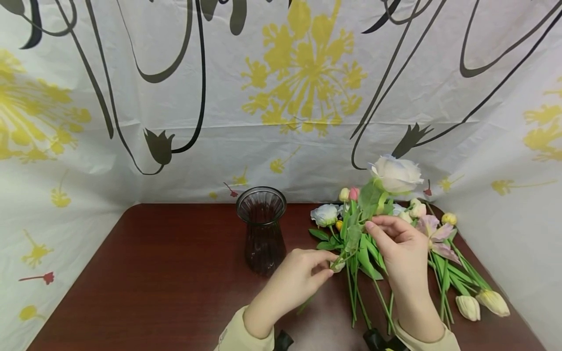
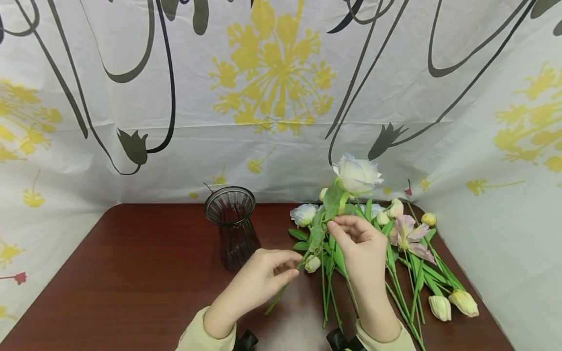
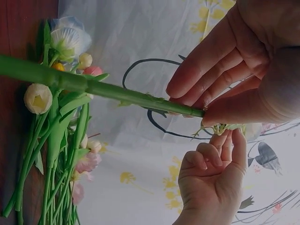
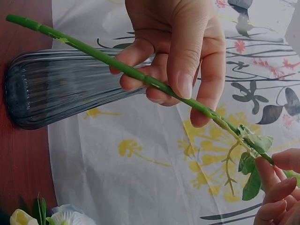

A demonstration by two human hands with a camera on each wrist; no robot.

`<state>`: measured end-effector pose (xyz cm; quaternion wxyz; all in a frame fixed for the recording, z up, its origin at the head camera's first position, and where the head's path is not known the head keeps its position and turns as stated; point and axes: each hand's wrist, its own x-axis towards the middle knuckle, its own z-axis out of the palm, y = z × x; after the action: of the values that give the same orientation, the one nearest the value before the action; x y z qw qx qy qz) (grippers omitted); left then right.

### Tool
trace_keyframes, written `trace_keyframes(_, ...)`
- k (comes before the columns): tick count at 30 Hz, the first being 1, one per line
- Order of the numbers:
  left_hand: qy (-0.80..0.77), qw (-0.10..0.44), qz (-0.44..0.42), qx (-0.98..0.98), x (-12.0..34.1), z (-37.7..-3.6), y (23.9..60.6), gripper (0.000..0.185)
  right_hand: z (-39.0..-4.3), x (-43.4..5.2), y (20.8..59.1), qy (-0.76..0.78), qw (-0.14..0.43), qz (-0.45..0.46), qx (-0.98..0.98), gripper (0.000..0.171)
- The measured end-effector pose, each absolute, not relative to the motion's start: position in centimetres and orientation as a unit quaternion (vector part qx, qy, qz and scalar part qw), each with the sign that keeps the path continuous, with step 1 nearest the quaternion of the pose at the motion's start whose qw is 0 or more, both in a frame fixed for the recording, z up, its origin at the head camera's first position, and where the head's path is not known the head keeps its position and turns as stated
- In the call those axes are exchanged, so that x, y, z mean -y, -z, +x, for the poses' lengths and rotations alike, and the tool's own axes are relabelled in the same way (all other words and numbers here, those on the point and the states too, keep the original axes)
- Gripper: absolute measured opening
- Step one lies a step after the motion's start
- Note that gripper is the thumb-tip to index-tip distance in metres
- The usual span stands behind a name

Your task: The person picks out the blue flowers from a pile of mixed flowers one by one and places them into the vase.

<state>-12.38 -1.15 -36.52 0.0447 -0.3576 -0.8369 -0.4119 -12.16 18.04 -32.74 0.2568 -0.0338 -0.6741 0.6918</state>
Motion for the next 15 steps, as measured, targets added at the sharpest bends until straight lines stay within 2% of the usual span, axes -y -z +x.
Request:
trace_keyframes(6, 0.402, 0.069, -0.358, 0.84, 1.4, -12.29, 36.3, 0.023, -12.15, -18.08, 32.83, -0.705, 0.247, -0.022, 0.665, 0.004)
trace_keyframes(15, 0.431, 0.105, -0.338, 0.83, 2.02, -12.51, 36.1, 0.021, -12.27, -18.32, 32.99, -0.705, 0.231, -0.005, 0.67, 0.014)
